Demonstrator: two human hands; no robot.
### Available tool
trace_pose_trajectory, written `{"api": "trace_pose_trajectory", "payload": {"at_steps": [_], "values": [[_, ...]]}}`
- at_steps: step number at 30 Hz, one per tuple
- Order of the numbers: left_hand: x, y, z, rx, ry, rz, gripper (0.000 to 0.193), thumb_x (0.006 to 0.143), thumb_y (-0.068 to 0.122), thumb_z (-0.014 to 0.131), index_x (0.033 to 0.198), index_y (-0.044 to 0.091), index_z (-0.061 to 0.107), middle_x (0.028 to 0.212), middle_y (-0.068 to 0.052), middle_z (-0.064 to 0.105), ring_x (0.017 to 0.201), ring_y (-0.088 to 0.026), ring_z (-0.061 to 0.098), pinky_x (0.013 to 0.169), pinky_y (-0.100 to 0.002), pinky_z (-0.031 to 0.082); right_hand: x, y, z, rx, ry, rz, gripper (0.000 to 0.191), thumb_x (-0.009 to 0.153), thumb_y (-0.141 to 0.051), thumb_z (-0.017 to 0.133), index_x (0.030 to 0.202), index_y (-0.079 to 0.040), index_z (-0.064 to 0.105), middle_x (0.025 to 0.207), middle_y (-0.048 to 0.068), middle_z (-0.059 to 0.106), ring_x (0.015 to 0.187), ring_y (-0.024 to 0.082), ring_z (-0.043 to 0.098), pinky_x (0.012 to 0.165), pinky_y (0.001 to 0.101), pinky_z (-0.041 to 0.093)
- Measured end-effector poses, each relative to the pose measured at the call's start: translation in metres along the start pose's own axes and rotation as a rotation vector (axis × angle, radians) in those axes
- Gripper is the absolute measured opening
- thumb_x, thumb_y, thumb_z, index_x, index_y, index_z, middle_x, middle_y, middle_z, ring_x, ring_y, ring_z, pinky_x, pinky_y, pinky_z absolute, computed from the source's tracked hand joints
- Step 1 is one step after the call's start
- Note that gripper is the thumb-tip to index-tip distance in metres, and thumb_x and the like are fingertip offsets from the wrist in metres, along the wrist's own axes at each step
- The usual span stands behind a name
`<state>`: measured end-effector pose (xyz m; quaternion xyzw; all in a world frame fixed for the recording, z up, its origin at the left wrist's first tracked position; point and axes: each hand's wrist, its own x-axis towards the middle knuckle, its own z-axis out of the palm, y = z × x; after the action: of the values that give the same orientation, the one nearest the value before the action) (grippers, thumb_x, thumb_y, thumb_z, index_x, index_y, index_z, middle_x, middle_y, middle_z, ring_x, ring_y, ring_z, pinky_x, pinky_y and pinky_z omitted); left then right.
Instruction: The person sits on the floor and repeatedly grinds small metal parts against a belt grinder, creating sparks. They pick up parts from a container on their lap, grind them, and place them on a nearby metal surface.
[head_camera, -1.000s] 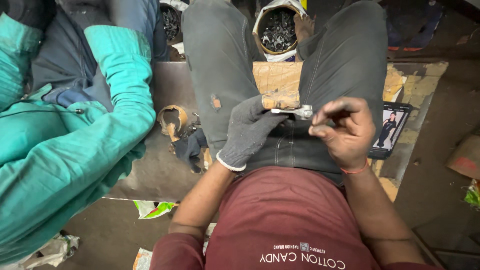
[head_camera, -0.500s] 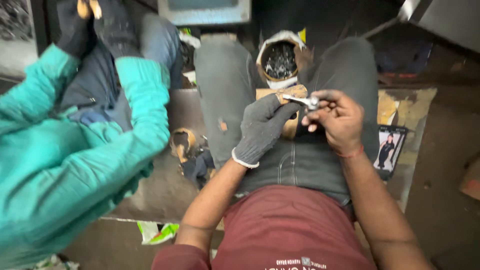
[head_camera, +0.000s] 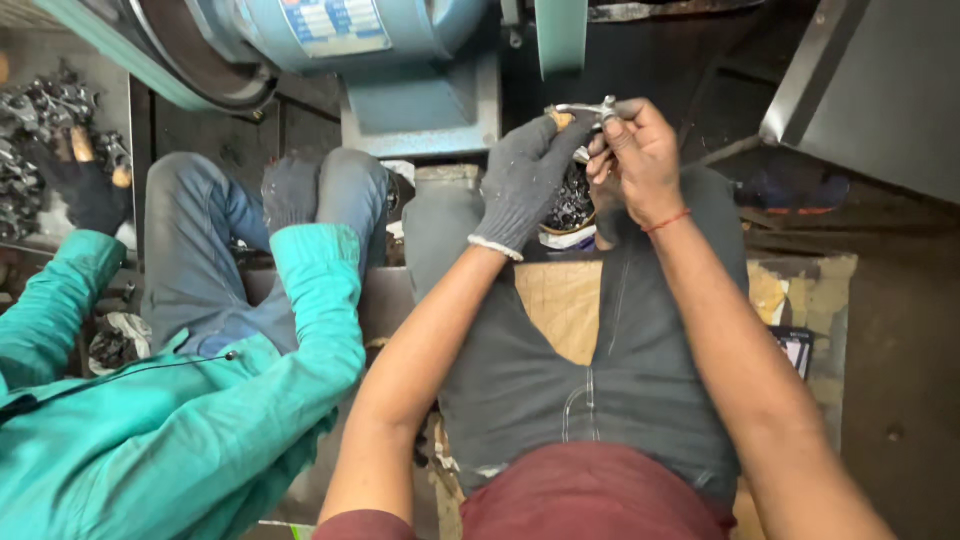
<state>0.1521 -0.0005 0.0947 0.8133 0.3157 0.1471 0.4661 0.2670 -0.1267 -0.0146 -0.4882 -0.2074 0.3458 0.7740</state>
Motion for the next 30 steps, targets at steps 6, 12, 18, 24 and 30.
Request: {"api": "trace_pose_trajectory", "payload": {"at_steps": [6,12,18,24,30], "values": [[0.035,-0.035,0.034,-0.038,-0.016,-0.084,0.033,0.095,0.036,0.066,0.092,0.004,0.075,0.080,-0.016,0.073,0.071,-0.028,0.071,0.065,-0.038,0.050,0.032,0.062,-0.034,0.063,0.086,0.114,0.014,0.110,-0.018,0.061,0.112,-0.005,0.057,0.085,0.007,0.068,0.065,0.012,0.066,0.054,0.0225,0.052],[0.049,-0.045,0.048,-0.058,0.057,-0.191,0.034,0.094,0.036,0.066,0.103,0.005,0.076,0.083,-0.015,0.074,0.072,-0.025,0.071,0.066,-0.035,0.051,0.049,0.078,-0.052,-0.009,0.070,0.144,0.017,0.109,-0.019,0.061,0.112,-0.003,0.058,0.085,0.007,0.067,0.064,0.012,0.066,0.053,0.0227,0.053],[0.053,-0.046,0.055,-0.162,0.063,-0.265,0.032,0.095,0.033,0.067,0.103,0.003,0.075,0.079,-0.016,0.073,0.069,-0.023,0.069,0.065,-0.034,0.052,0.057,0.083,-0.049,0.006,0.075,0.144,0.018,0.109,-0.019,0.060,0.113,-0.002,0.058,0.085,0.008,0.068,0.064,0.012,0.066,0.053,0.0234,0.054],[0.058,-0.058,0.062,-0.139,0.098,-0.225,0.031,0.096,0.031,0.066,0.103,0.002,0.074,0.080,-0.017,0.071,0.068,-0.022,0.070,0.065,-0.035,0.052,0.063,0.087,-0.048,0.043,0.106,0.152,0.017,0.109,-0.020,0.061,0.112,-0.003,0.057,0.084,0.008,0.068,0.065,0.012,0.066,0.055,0.0238,0.055],[0.062,-0.064,0.068,-0.166,0.145,-0.221,0.030,0.097,0.030,0.067,0.098,0.001,0.073,0.079,-0.016,0.072,0.069,-0.022,0.069,0.065,-0.036,0.052,0.066,0.090,-0.044,0.044,0.123,0.137,0.018,0.109,-0.021,0.063,0.110,-0.004,0.057,0.084,0.008,0.068,0.066,0.013,0.066,0.057,0.0241,0.055]]}}
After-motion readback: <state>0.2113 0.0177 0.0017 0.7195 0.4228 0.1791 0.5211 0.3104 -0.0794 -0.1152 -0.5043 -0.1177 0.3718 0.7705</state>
